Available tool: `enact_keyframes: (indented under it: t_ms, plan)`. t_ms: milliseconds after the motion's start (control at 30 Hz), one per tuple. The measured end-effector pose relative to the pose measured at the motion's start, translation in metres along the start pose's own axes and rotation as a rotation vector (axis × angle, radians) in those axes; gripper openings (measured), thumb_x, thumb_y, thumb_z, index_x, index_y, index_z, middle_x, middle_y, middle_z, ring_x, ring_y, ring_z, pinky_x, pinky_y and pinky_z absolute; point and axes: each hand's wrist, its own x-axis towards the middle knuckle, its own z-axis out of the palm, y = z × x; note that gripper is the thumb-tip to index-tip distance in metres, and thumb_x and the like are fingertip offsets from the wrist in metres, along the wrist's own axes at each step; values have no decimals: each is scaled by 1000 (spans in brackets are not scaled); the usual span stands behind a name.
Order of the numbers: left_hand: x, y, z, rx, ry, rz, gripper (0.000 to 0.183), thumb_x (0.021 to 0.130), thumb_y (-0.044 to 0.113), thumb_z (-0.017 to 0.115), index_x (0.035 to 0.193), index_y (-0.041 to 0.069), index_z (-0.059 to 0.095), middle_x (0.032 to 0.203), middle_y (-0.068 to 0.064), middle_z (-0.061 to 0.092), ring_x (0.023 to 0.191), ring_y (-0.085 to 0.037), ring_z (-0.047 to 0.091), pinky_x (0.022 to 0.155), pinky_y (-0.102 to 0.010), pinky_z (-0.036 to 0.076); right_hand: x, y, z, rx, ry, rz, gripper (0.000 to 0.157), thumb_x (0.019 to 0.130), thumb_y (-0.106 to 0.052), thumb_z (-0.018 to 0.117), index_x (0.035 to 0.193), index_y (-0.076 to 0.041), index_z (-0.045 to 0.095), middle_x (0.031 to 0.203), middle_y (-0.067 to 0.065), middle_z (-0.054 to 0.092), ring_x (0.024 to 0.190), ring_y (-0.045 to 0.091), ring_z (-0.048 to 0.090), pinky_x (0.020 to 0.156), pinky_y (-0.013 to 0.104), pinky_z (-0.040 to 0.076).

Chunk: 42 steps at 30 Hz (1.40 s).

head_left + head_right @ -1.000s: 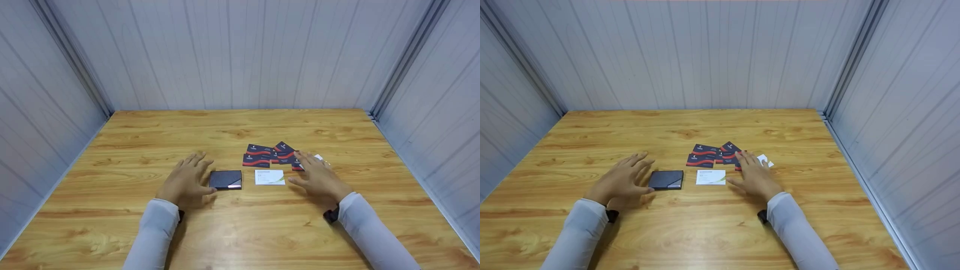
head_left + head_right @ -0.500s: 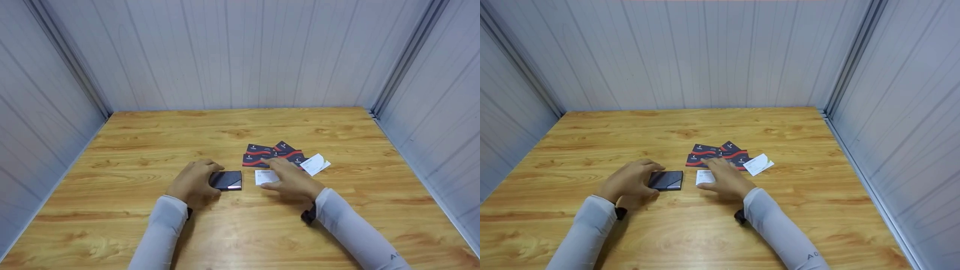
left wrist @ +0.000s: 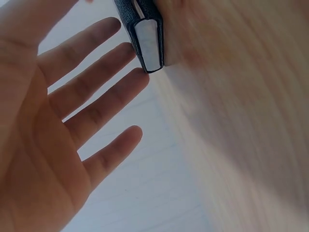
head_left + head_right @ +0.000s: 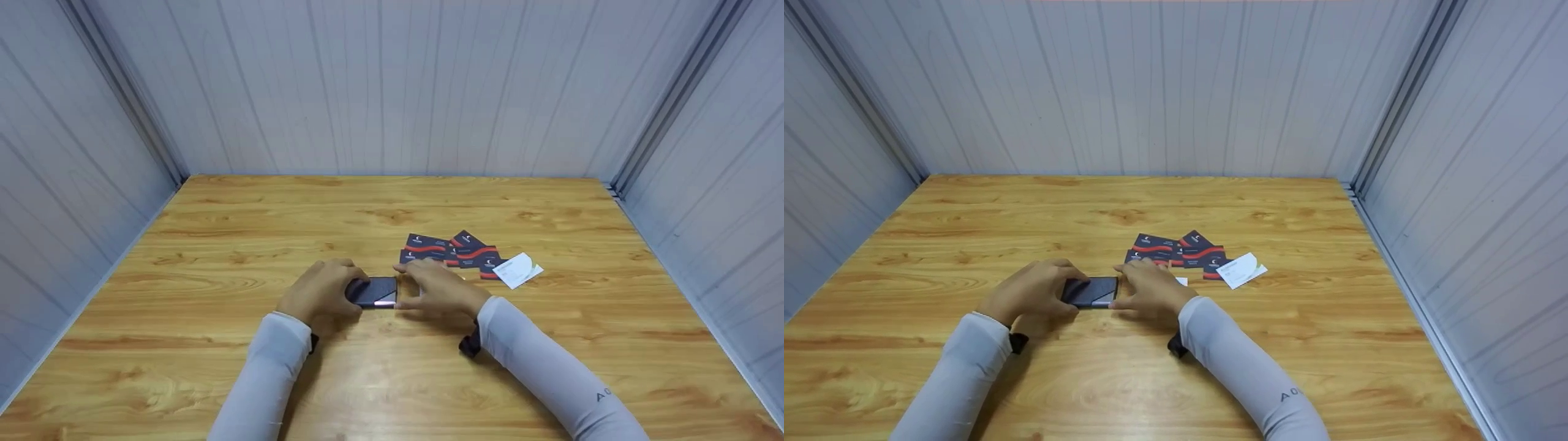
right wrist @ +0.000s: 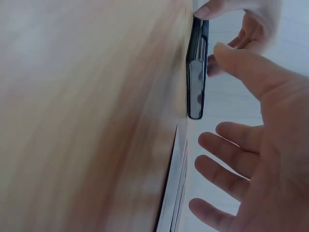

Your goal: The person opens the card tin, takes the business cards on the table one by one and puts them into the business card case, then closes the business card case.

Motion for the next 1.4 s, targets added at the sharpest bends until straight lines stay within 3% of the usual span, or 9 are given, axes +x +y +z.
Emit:
enact_keyframes:
  t_ms: [133, 267, 400, 633, 1000, 1400]
  plan:
    - [1, 0, -1, -14, -4, 2, 45, 71, 23, 90, 113, 15, 76, 104, 0, 67, 87, -15, 61, 76, -33, 53, 8, -2, 2, 29, -24, 16, 81, 91, -54, 69, 155, -13, 40, 150, 3, 48, 140, 23, 37, 117, 47, 25]
    - [0, 1, -1, -20, -2, 6, 44, 72, 23, 90, 113, 15, 77, 104, 0, 68, 86, -15, 62, 75, -34, 53, 14, -4, 5, 41, -38, 3, 71, 93, -48, 70, 150, -12, 47, 139, 2, 54, 130, 18, 44, 111, 40, 35]
    - [-1, 2, -1, -35, 1, -13, 42, 71, 21, 90, 111, 15, 78, 101, 3, 68, 84, -13, 61, 75, -32, 52, 17, -5, 5, 25, -32, -9, 64, 93, -44, 70, 145, -11, 53, 136, 3, 56, 128, 19, 46, 109, 39, 37]
    - [1, 2, -2, -54, -30, -67, 43, 71, 21, 89, 112, 18, 78, 102, 4, 68, 87, -11, 60, 78, -32, 52, 19, -8, 6, 36, -41, 7, 67, 93, -41, 72, 148, -10, 50, 140, 5, 55, 127, 20, 47, 110, 37, 37]
    - [4, 2, -1, -25, 37, 27, 38, 67, 18, 87, 104, 14, 80, 95, 1, 71, 81, -11, 62, 73, -32, 53, 18, -7, 9, 77, 2, 1, 63, 89, -36, 78, 142, -7, 57, 131, 6, 58, 124, 22, 48, 107, 37, 39]
    - [6, 1, -3, -39, 5, -22, 39, 66, 19, 86, 105, 16, 79, 94, 4, 71, 80, -10, 60, 74, -31, 52, 19, -5, 8, 122, -10, 40, 63, 89, -37, 78, 142, -12, 57, 133, 2, 57, 126, 20, 45, 109, 37, 37]
